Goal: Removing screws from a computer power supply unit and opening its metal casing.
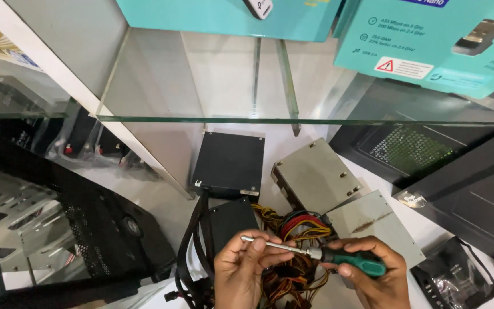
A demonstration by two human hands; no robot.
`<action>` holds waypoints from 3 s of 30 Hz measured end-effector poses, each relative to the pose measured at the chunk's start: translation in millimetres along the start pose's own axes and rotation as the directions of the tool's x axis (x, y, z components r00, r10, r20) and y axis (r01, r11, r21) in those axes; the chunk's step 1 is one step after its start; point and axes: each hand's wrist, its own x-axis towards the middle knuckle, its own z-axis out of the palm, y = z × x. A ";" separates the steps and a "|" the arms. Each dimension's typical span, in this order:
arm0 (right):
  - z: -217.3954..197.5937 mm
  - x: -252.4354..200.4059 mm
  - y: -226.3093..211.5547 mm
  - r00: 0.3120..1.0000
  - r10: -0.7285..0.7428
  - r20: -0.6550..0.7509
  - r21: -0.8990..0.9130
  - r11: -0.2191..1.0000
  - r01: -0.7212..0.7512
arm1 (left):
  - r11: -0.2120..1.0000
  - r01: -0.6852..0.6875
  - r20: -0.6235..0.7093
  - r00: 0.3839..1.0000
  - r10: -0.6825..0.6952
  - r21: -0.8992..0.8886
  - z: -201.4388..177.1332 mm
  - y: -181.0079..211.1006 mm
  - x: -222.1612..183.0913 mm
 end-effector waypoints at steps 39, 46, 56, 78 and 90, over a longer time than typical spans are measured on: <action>-92.2 -55.5 -17.4 0.999 -0.036 -0.006 -0.300 0.953 0.032 | 0.707 -0.166 0.557 0.745 -0.367 0.688 -52.7 -44.7 -18.6; -84.4 -48.3 -71.7 0.972 -0.124 0.201 -0.698 0.678 0.231 | 0.558 -0.351 0.584 0.748 -0.317 0.752 -40.3 -63.4 -27.4; -100.4 -52.3 -33.5 0.756 0.075 0.651 -0.687 0.480 0.545 | 0.375 -0.668 0.766 0.564 -0.307 0.643 4.4 -42.4 -28.9; -120.6 -20.6 -31.5 0.959 -0.091 -0.268 -0.829 0.530 -0.181 | -0.690 -0.584 0.720 0.681 -0.132 0.427 77.2 -40.3 64.5; -120.7 -59.6 -4.9 0.916 -0.292 -0.275 -0.828 0.556 -0.072 | -0.825 -0.267 0.167 0.963 -0.211 0.499 139.4 -82.8 127.0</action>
